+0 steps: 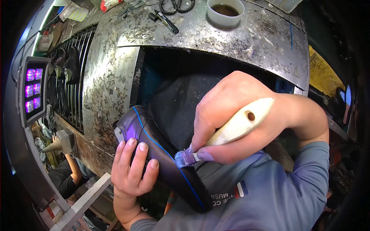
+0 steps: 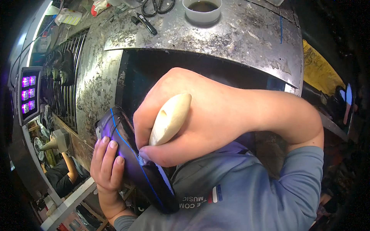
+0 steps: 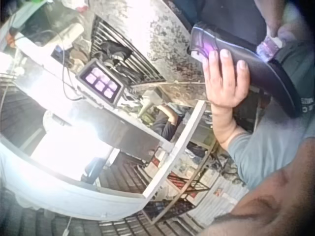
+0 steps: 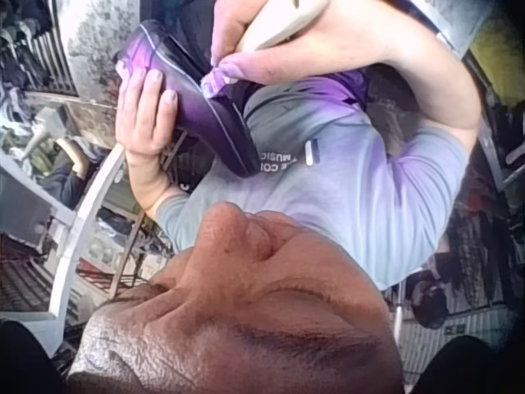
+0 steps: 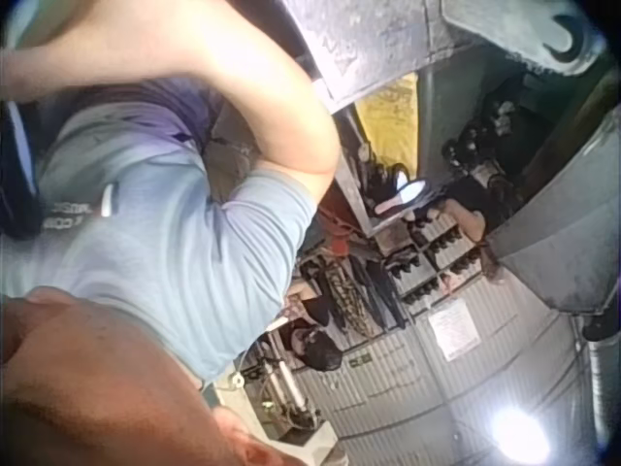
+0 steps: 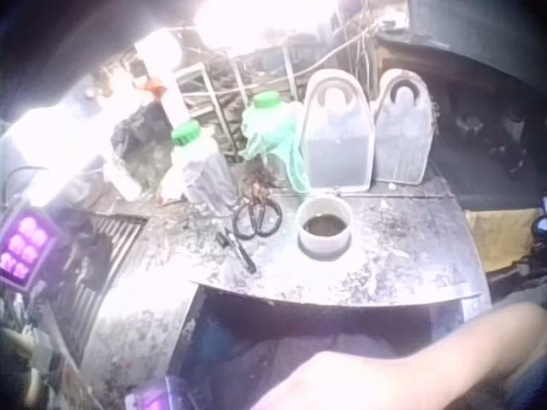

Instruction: The person paints the sole and edges of a black shoe with a purple substance using a small brush. They repeatedly dip the brush into a small container of the substance and apply it to the shoe, focusing on the sole and the seam where the sole meets the upper. The person handles the shoe with their left hand while painting with their right.

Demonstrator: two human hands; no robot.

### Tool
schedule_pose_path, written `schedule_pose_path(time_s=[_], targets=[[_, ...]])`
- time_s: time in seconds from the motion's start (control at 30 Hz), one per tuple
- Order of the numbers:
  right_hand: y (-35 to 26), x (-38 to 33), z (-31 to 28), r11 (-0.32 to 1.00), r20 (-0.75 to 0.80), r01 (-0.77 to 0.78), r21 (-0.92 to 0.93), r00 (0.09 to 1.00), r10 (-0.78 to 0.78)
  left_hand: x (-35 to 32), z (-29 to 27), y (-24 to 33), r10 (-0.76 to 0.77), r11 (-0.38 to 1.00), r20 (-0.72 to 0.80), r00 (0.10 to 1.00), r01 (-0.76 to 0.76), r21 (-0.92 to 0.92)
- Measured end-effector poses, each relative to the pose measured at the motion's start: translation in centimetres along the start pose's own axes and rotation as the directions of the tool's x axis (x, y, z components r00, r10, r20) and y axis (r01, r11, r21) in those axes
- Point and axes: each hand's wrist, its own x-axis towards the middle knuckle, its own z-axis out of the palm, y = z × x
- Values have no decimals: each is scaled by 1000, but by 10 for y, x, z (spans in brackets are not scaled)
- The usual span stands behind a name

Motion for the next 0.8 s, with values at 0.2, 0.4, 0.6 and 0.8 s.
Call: schedule_pose_path(time_s=[0.2, 0.4, 0.6, 0.8], targets=[[-11, -1, -3, 994, 33, 55, -95, 998, -52, 4, 7, -5, -13, 999, -14, 1000, 14, 34], [-21, 0, -4, 974, 50, 129, -184, 991, -122, 4, 14, -6, -66, 997, -33, 997, 68, 44], [-25, -3, -1, 969, -24, 184, -163, 981, -190, 4, 18, -8, -138, 990, -31, 990, 139, 32], [-26, -3, 2, 951, -136, 267, -158, 948, -289, -1, 21, -13, -196, 980, 22, 980, 197, -31]])
